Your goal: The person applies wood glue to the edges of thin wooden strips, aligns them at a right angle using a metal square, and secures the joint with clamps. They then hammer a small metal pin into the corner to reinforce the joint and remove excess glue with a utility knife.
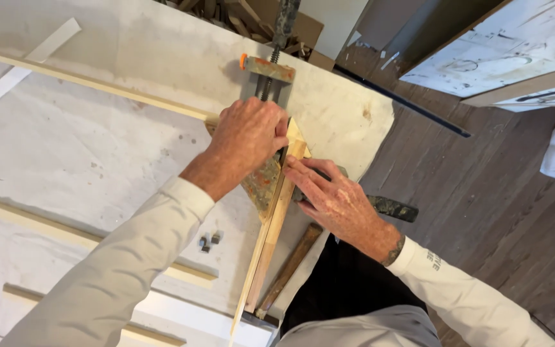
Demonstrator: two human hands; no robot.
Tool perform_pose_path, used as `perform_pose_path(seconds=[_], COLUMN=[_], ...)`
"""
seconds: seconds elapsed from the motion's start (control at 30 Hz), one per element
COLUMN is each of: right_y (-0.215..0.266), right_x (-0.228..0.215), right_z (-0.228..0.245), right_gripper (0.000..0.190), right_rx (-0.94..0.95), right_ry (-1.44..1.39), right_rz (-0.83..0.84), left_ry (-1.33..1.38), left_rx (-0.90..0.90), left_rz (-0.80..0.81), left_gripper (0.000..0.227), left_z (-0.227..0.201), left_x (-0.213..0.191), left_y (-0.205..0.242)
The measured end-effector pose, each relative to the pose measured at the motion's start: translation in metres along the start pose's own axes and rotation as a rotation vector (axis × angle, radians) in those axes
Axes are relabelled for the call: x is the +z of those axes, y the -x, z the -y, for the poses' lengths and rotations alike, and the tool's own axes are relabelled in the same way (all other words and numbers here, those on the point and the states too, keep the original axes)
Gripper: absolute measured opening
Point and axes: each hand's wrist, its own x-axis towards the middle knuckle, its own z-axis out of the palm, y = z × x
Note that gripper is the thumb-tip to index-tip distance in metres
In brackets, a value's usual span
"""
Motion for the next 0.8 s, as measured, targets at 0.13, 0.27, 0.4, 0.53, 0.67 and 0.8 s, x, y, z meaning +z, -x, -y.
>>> perform_pose_path(seconds=[0.13,0.27,0.4,0.53,0.67,0.8], right_y=[0.002,-0.001,0.004,0.001,0.005,0.005], right_x=[-0.003,-0.003,0.003,-0.001,0.004,0.005], right_z=[-0.001,-0.003,-0.002,-0.001,-0.003,-0.004], right_gripper=[0.056,0.057,0.055,0.053,0.055,0.058], right_rx=[0.008,0.002,-0.012,-0.022,0.003,0.014], right_ry=[-0.014,0.002,-0.020,-0.029,-0.006,-0.006], right_rz=[-0.006,0.004,-0.026,-0.035,-0.007,-0.006], left_ry=[-0.014,-0.279,-0.375,-0.399,-0.356,-0.335], left_rx=[0.138,0.478,0.534,0.598,0.567,0.533], left_rz=[-0.094,-0.530,-0.512,-0.544,-0.517,-0.432], left_gripper=[0.008,0.011,0.032,0.051,0.078,0.088], left_z=[0.003,0.014,0.006,0.011,0.006,0.001], left_x=[0.020,0.048,0.042,0.045,0.042,0.034], left_y=[0.026,0.050,0.068,0.073,0.075,0.076])
